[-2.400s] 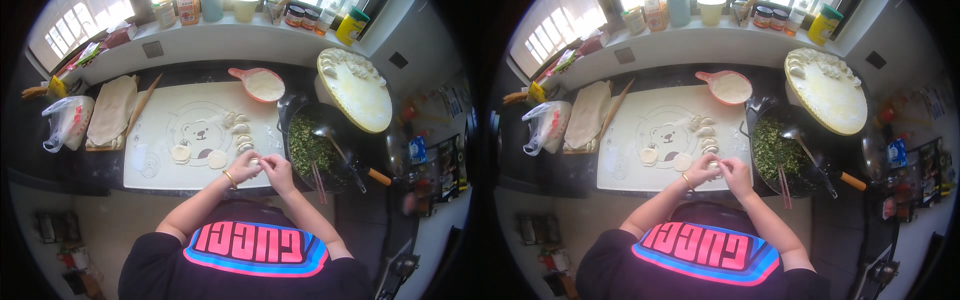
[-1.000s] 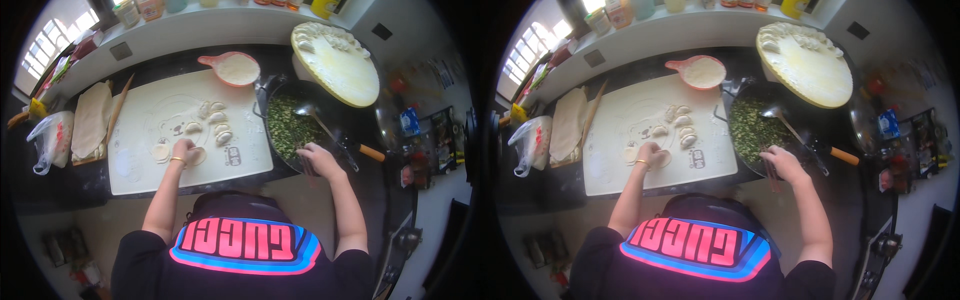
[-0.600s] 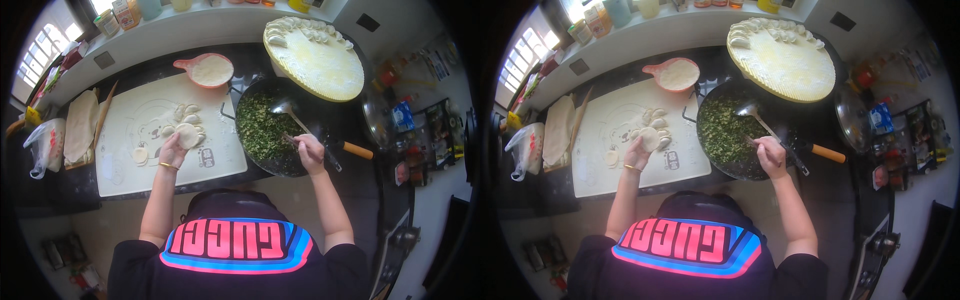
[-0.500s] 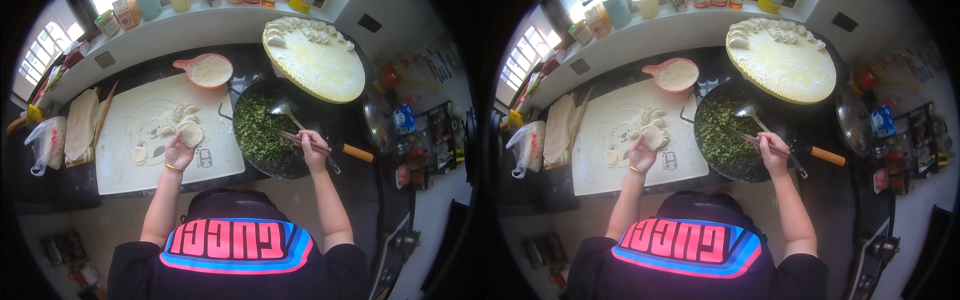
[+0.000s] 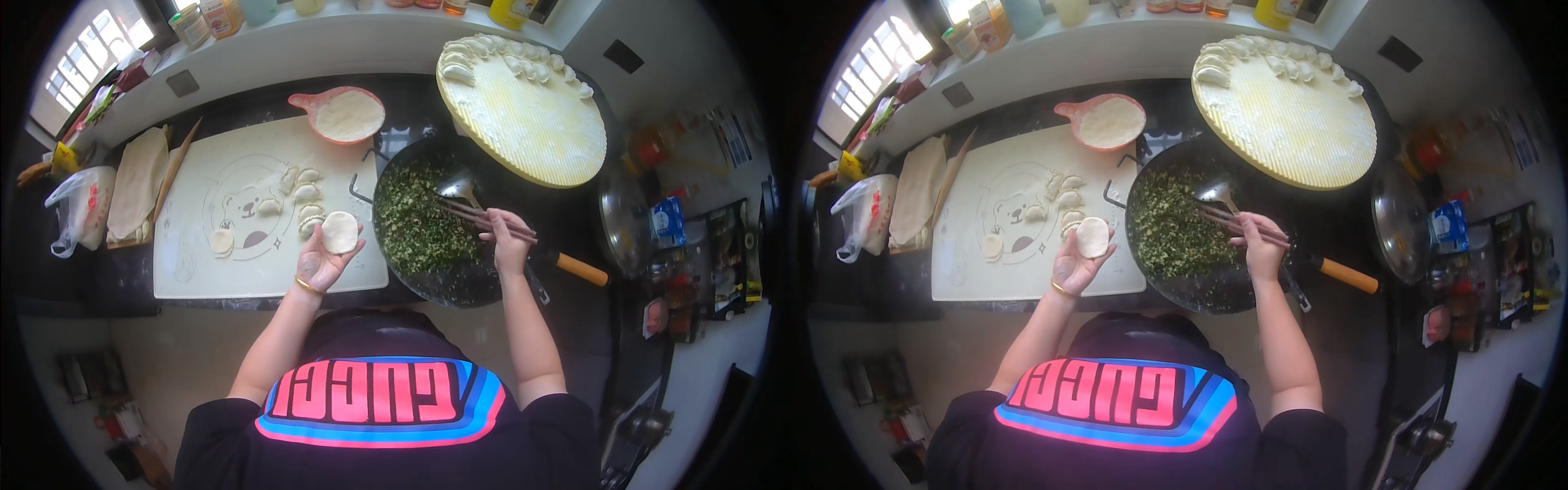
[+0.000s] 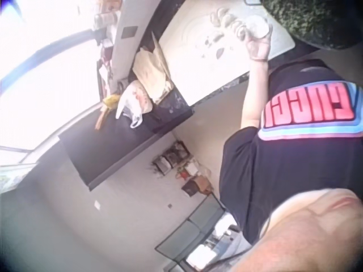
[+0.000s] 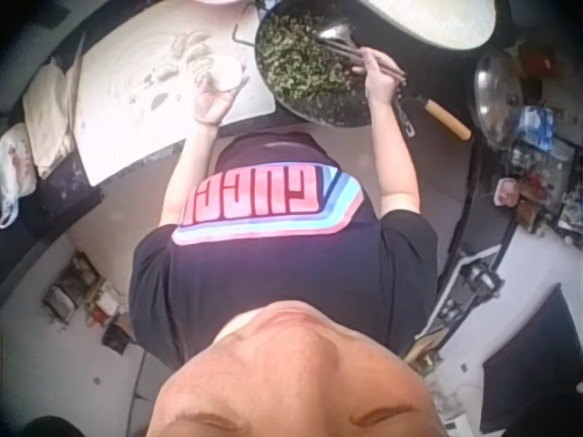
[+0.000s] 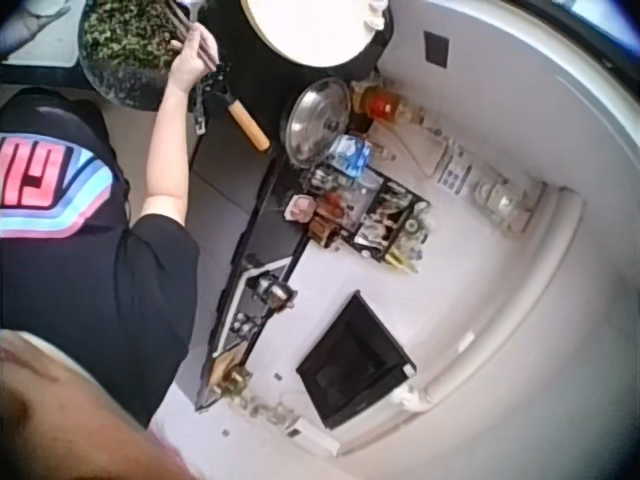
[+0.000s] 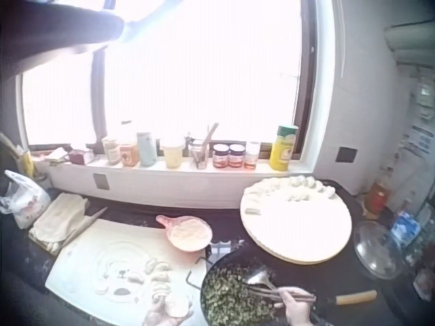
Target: The person assembles dumplings by placing a green vegetable filling onto circular dough wrappers using chopsticks. They fold and pleat the dough to seal the dumplings, then place the finished items onto a floured bamboo tray. The process is repeated continuously throughout the clip.
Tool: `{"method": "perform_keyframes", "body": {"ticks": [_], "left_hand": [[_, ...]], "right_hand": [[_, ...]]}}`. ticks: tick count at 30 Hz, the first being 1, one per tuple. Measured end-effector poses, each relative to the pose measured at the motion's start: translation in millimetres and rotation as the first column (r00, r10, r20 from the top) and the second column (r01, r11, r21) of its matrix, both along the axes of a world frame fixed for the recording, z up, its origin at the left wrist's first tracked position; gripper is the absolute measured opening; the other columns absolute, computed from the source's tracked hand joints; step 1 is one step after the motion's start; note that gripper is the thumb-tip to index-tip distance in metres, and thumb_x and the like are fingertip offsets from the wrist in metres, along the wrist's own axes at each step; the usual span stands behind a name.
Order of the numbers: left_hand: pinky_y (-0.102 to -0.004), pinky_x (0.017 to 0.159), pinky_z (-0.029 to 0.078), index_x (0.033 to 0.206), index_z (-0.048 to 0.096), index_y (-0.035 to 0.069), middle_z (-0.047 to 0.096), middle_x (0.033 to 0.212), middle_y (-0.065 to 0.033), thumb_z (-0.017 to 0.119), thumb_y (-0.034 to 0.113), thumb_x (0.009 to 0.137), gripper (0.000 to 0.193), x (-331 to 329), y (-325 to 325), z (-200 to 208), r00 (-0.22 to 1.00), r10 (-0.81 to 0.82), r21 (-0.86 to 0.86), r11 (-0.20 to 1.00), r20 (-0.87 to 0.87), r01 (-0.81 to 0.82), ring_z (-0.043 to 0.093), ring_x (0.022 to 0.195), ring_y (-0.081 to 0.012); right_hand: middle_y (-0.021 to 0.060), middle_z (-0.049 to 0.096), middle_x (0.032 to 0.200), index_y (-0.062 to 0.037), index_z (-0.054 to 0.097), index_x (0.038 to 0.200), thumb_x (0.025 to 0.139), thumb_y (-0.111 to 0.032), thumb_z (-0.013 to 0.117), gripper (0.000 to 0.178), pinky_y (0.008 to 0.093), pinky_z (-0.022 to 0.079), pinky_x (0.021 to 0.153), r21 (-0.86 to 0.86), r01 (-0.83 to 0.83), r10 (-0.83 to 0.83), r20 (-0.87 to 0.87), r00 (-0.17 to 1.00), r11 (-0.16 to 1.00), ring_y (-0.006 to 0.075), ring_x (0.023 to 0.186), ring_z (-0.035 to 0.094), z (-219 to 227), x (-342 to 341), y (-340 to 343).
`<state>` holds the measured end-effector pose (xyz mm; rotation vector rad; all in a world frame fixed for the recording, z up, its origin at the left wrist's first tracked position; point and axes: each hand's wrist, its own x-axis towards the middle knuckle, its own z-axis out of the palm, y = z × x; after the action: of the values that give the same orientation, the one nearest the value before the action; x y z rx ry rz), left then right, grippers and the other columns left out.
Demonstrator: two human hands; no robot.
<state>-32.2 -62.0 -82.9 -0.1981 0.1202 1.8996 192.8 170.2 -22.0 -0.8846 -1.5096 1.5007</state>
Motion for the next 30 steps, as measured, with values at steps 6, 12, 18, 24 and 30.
{"method": "perform_keyframes", "body": {"ticks": [6, 12, 18, 24, 30], "left_hand": [[-0.0509, 0.103, 0.029, 0.129, 0.035, 0.001, 0.036, 0.134, -0.0194, 0.044, 0.031, 0.091, 0.050, 2.2, 10.4, -0.3, 1.000, -0.021, 0.063, 0.998, -0.019, 0.022, 0.033, 0.125, -0.0357], [-0.0474, 0.104, 0.029, 0.130, 0.033, 0.001, 0.036, 0.134, -0.0198, 0.042, 0.033, 0.091, 0.052, 0.7, 16.7, 10.7, 0.999, -0.040, 0.091, 0.995, 0.029, 0.037, 0.033, 0.124, -0.0370], [-0.0466, 0.103, 0.031, 0.129, 0.033, -0.001, 0.038, 0.131, -0.0226, 0.039, 0.039, 0.092, 0.055, -9.0, 22.8, 14.2, 0.992, -0.098, 0.162, 0.981, -0.076, 0.109, 0.037, 0.122, -0.0379], [-0.0468, 0.100, 0.033, 0.125, 0.036, -0.003, 0.043, 0.126, -0.0224, 0.033, 0.046, 0.092, 0.060, -10.5, 40.5, 33.9, 0.971, -0.172, 0.003, 0.985, -0.167, 0.175, 0.042, 0.118, -0.0350], [-0.0520, 0.099, 0.031, 0.123, 0.037, -0.004, 0.042, 0.127, -0.0217, 0.031, 0.052, 0.090, 0.066, -8.7, 67.4, 35.8, 0.939, -0.307, -0.034, 0.952, -0.156, 0.305, 0.041, 0.117, -0.0356]], "right_hand": [[0.0120, 0.065, 0.082, 0.0002, 0.059, 0.089, 0.081, -0.016, 0.065, 0.019, 0.0222, 0.050, 0.047, -0.269, 0.000, -0.016, -0.057, 0.998, 0.963, 0.0203, 0.069, 0.065, -33.0, -26.1, 4.5], [0.0104, 0.063, 0.080, -0.0015, 0.057, 0.088, 0.081, -0.016, 0.065, 0.019, 0.0216, 0.049, 0.045, -0.561, 0.111, -0.188, -0.082, 0.979, 0.821, 0.0228, 0.065, 0.065, -49.4, -29.4, -1.1], [0.0116, 0.061, 0.081, 0.0008, 0.055, 0.088, 0.080, -0.016, 0.066, 0.022, 0.0192, 0.049, 0.042, -0.755, 0.118, -0.281, -0.090, 0.955, 0.645, 0.0284, 0.066, 0.064, -59.8, -20.6, 0.8], [0.0139, 0.060, 0.083, 0.0025, 0.055, 0.088, 0.080, -0.017, 0.065, 0.024, 0.0159, 0.049, 0.041, -0.771, 0.103, -0.318, -0.133, 0.939, 0.629, 0.0311, 0.068, 0.064, -45.4, 1.6, -1.0], [0.0114, 0.063, 0.084, -0.0026, 0.057, 0.088, 0.082, -0.022, 0.063, 0.021, 0.0166, 0.048, 0.045, -0.612, 0.125, -0.280, -0.163, 0.946, 0.781, 0.0243, 0.070, 0.065, 4.3, 17.1, -15.7]]}}
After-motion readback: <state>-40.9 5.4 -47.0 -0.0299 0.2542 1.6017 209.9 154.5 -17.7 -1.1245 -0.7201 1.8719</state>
